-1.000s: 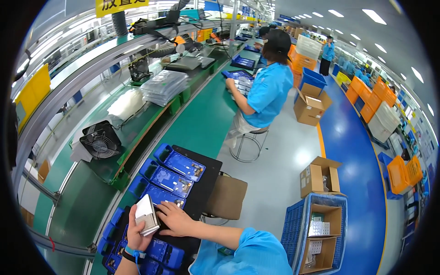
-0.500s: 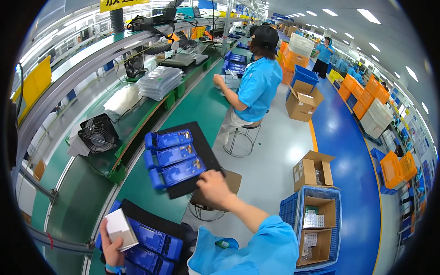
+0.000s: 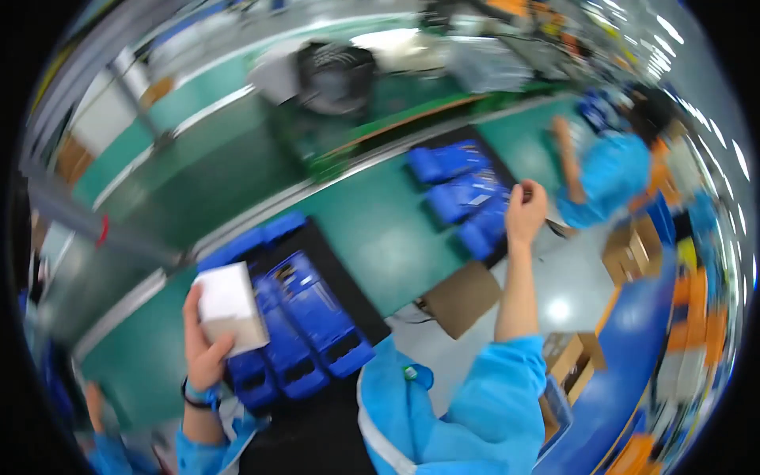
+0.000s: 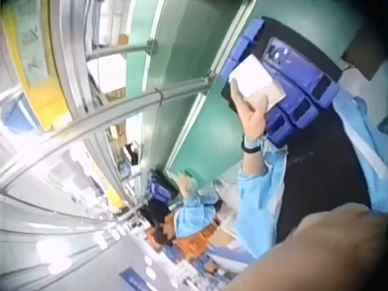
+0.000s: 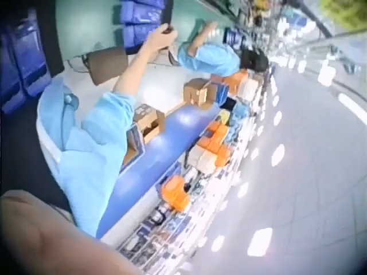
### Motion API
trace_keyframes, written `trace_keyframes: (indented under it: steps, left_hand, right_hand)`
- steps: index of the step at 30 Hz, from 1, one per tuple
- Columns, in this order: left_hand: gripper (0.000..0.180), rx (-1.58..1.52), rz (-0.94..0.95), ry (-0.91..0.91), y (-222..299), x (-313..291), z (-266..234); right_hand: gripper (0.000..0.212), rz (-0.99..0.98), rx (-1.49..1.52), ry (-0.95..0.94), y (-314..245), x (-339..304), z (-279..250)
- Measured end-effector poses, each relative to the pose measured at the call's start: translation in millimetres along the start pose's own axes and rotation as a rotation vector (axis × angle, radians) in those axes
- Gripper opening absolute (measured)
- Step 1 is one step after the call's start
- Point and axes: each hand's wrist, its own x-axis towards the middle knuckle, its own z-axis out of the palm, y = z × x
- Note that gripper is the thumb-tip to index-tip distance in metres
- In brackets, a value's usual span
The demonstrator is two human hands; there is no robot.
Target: The person applies adhesive pads by hand into blue plastic housings, taking the pads from a sticker sheet.
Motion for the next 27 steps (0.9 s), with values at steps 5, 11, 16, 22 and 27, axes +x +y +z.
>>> trace_keyframes:
  steps: [5,11,16,22,27]
  left_hand:
    - [0.083,-0.09,0.168,-0.541,4,99,107]
    - [0.081,-0.04,0.364,-0.698,20,122,140]
    - [0.079,0.008,0.497,-0.679,30,128,153]
    - [0.08,0.139,0.562,-0.738,44,130,156]
    - [0.078,0.253,0.689,-0.69,56,125,159]
  right_hand:
    - [0.007,-0.275,0.302,-0.354,-148,-21,-73]
    - [0.015,-0.525,0.463,-0.613,-227,-43,-71]
    - [0.014,-0.599,0.42,-0.61,-245,-39,-73]
    - [0.018,-0.678,0.435,-0.541,-254,-40,-69]
    - [0.02,-0.726,0.438,-0.526,-256,-40,-68]
